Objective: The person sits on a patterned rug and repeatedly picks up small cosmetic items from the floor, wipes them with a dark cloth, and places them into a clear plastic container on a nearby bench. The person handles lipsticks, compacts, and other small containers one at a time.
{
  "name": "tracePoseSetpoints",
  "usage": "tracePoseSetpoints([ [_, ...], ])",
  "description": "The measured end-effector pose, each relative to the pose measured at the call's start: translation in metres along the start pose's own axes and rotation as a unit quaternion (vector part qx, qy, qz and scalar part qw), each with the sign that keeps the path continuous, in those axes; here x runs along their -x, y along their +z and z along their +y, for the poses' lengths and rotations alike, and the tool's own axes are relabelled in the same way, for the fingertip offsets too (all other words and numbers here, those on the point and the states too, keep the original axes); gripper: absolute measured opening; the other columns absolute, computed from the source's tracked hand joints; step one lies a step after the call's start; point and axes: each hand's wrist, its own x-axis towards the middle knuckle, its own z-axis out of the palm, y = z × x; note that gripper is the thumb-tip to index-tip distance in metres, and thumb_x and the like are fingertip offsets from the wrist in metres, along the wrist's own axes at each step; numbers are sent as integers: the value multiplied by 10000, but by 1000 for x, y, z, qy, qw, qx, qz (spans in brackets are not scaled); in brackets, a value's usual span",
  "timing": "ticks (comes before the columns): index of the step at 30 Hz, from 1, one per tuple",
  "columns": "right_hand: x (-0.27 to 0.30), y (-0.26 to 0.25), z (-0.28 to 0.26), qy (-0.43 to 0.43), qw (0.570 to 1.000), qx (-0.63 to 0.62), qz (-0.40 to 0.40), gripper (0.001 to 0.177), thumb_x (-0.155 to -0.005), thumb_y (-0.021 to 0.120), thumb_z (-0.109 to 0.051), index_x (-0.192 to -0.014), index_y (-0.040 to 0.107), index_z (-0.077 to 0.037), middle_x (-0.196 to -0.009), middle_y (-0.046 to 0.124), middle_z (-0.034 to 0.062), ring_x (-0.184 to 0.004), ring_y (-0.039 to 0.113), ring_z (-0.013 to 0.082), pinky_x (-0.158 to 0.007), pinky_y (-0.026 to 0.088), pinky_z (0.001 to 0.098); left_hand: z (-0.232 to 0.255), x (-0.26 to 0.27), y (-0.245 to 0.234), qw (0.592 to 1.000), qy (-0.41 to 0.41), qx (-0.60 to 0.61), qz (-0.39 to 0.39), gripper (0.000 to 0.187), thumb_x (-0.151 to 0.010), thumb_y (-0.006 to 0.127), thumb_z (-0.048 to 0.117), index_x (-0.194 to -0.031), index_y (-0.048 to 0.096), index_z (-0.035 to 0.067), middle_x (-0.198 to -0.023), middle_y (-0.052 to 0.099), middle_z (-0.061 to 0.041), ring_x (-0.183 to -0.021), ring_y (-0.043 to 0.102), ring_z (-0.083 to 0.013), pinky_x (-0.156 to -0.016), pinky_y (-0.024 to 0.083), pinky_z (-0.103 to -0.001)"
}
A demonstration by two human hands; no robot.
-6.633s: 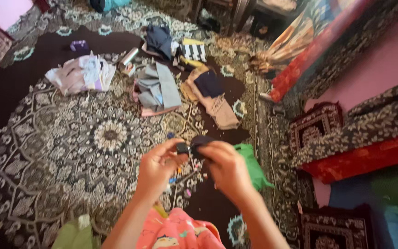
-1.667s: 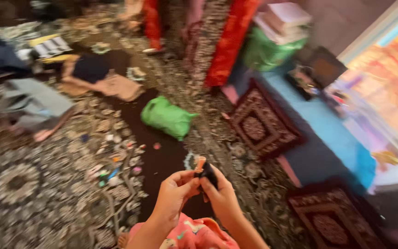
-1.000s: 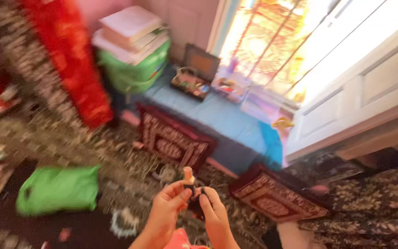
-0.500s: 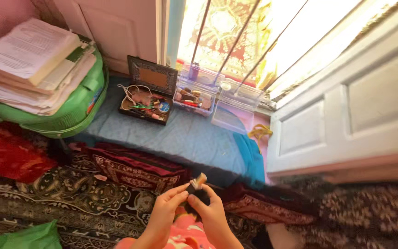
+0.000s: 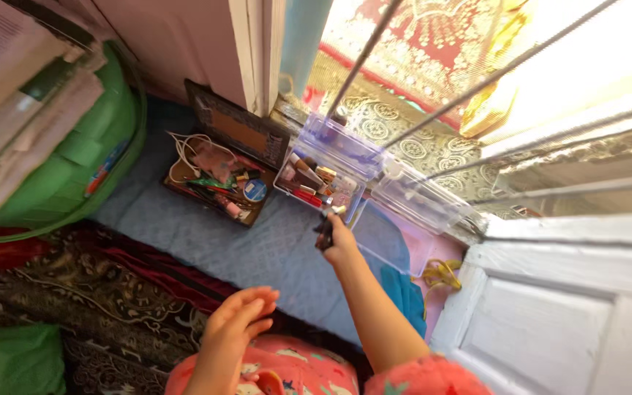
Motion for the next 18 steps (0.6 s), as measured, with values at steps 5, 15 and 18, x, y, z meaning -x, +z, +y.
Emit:
tracePoseSetpoints([
  [5, -85, 6, -20, -75, 987, 99, 105, 205, -880, 762, -270, -987, 644, -140, -803, 642, 26, -537, 552, 151, -417, 431, 296, -65, -38, -43, 985, -105, 91, 101, 337, -966, 561, 150, -1251, 676, 11, -1189, 765, -168, -1094, 702, -254, -932, 542, -417],
  [15, 0, -7, 43, 36, 999, 4, -32, 86, -894, 707, -208, -962, 663, -181, -849, 678, -13, -487, 452, 143, -428, 372, 265, -70, -13, -83, 960, -111, 188, 176, 322, -994, 547, 151, -1263, 656, 13, -1180, 741, -168, -1109, 677, -277, -949, 540, -444],
  [18, 68, 12, 85, 101, 992, 27, -75, 98, -920, 724, -201, -992, 680, -150, -893, 687, -12, -585, 507, 118, -472, 402, 244, -55, 33, -75, 959, 20, 222, 174, 334, -956, 568, 166, -1221, 678, -6, -1143, 772, -164, -1059, 714, -256, -908, 558, -401],
])
